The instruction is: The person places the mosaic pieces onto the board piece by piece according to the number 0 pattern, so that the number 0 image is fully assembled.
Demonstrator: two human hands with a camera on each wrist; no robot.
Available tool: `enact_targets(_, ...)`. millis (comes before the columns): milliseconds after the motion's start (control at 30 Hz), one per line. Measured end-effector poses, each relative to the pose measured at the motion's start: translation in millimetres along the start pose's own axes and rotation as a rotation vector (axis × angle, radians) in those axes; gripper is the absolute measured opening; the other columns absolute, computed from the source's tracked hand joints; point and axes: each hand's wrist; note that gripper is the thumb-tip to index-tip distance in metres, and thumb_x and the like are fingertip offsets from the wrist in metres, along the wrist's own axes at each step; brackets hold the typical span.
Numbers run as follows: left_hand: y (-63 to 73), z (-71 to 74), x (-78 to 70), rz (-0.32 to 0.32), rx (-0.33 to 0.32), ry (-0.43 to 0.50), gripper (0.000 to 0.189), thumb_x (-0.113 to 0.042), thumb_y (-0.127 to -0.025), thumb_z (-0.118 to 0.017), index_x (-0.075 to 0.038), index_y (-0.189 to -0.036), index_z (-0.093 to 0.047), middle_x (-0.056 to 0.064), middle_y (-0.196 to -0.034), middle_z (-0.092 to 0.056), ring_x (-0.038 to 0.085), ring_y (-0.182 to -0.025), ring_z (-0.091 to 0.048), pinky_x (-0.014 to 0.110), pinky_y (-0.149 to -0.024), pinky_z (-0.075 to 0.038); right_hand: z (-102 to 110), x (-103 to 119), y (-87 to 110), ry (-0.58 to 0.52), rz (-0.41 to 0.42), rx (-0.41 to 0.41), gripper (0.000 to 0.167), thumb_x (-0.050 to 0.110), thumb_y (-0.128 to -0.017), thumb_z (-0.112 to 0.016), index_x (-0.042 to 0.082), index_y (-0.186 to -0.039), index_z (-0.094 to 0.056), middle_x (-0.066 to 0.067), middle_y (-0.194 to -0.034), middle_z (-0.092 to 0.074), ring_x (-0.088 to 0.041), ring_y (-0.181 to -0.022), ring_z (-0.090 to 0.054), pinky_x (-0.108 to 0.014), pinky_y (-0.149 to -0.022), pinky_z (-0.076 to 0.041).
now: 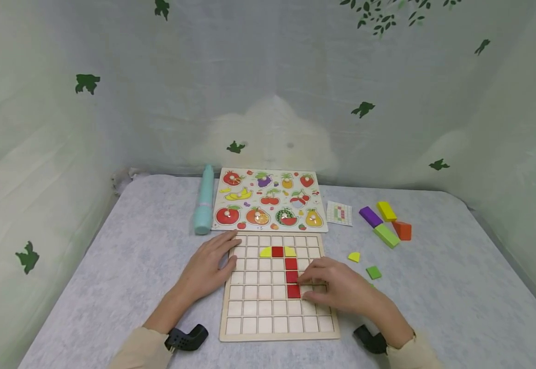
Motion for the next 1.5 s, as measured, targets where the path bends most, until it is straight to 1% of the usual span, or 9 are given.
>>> enact_targets(267,-0.4,-0.7,-0.4,-0.008,-0.013,-0.004,0.045,-0.021,-0.097,-0.066,-0.008,-0.140,-0.064,0.011,-0.156,-0.052,0.032,-0.146,-0.046,0.057,-0.118,-0.038,23.2,-36.4,23.0,0.066,-0.136,-0.147,0.027,0.023,-0.089,-0.082,0.023,-0.116,-0.077,0.008,-0.118,-0.070,-0.015,-0.109,-0.061,-0.033,-0.085,-0.059)
enact_targets(433,-0.2,-0.5,-0.4,-0.001,-0.002,-0.002,0.044,-0.021,-0.098,-0.065,-0.008,-0.140,-0.064,0.010,-0.156,-0.051,0.032,-0.147,-0.045,0.056,-0.119,-0.038,29.5,-61.9,34.5,0.088,-0.174,-0.196,0.029,0.019,-0.090,-0.080,0.019,-0.119,-0.076,0.003,-0.122,-0.071,-0.020,-0.111,-0.062,-0.035,-0.085,-0.060)
enact_targets(633,0.2,-1.0,-0.1,-0.005,-0.014,0.006,0.044,-0.020,-0.097,-0.067,-0.007,-0.139,-0.064,0.011,-0.156,-0.051,0.033,-0.146,-0.045,0.057,-0.118,-0.038,32.5,-79.9,42.8,0.158,-0.218,-0.216,0.030,0.014,-0.091,-0.078,0.015,-0.121,-0.075,-0.006,-0.126,-0.071,-0.032,-0.119,-0.063,-0.053,-0.098,-0.055)
enact_targets(767,-0.2,-0.1,-0.3,-0.008,-0.015,0.006,0.044,-0.020,-0.097,-0.066,-0.006,-0.139,-0.064,0.011,-0.156,-0.051,0.033,-0.146,-0.045,0.057,-0.118,-0.038,35.1,-81.7,45.8,0.180,-0.249,-0.204,0.032,0.015,-0.091,-0.078,0.015,-0.122,-0.074,-0.005,-0.122,-0.072,-0.029,-0.114,-0.064,-0.054,-0.096,-0.056)
enact_targets(967,-0.6,0.5,-0.1,-0.009,-0.023,0.000,0.044,-0.019,-0.097,-0.066,-0.006,-0.139,-0.064,0.011,-0.156,-0.052,0.033,-0.146,-0.046,0.057,-0.118,-0.038,37.9,-77.6,47.5,0.137,-0.260,-0.171,0.038,0.016,-0.090,-0.080,0.013,-0.127,-0.072,0.008,-0.101,-0.070,-0.012,-0.091,-0.060,-0.038,-0.082,-0.058)
enact_targets(1067,-0.4,-0.6,0.2,-0.014,-0.025,0.004,0.044,-0.019,-0.097,-0.066,-0.006,-0.139,-0.064,0.012,-0.155,-0.052,0.033,-0.145,-0.046,0.057,-0.117,-0.038,37.9,-76.4,46.8,0.113,-0.253,-0.142,0.039,0.014,-0.091,-0.078,0.012,-0.129,-0.070,0.012,-0.092,-0.064,-0.007,-0.085,-0.056,-0.033,-0.078,-0.056)
enact_targets(1167,0.2,-1.0,0.7,-0.014,-0.025,0.006,0.044,-0.019,-0.097,-0.066,-0.006,-0.139,-0.064,0.012,-0.155,-0.052,0.033,-0.145,-0.046,0.058,-0.117,-0.038,37.0,-76.2,44.3,0.119,-0.230,-0.124,0.037,0.009,-0.091,-0.076,0.012,-0.128,-0.072,0.013,-0.089,-0.063,-0.007,-0.082,-0.055,-0.030,-0.077,-0.055)
enact_targets(1300,0.5,-0.6,0.6,-0.012,-0.022,0.006,0.044,-0.019,-0.097,-0.066,-0.007,-0.139,-0.064,0.011,-0.156,-0.052,0.033,-0.146,-0.046,0.058,-0.118,-0.038,36.1,-75.4,39.8,0.141,-0.219,-0.123,0.030,0.011,-0.092,-0.076,0.014,-0.122,-0.075,0.012,-0.093,-0.066,-0.008,-0.084,-0.055,-0.029,-0.075,-0.054)
enact_targets(1500,0.1,0.1,0.5,-0.016,-0.023,0.005,0.044,-0.020,-0.097,-0.067,-0.007,-0.139,-0.064,0.011,-0.156,-0.051,0.033,-0.146,-0.046,0.058,-0.118,-0.038,35.3,-72.4,33.4,0.172,-0.230,-0.158,0.020,0.023,-0.090,-0.081,0.017,-0.109,-0.076,0.005,-0.106,-0.069,-0.013,-0.094,-0.058,-0.038,-0.082,-0.057)
Point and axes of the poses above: each hand's wrist, its own y-axis away from the middle knuckle, its own z-axis out of the back of the hand, x = y × z
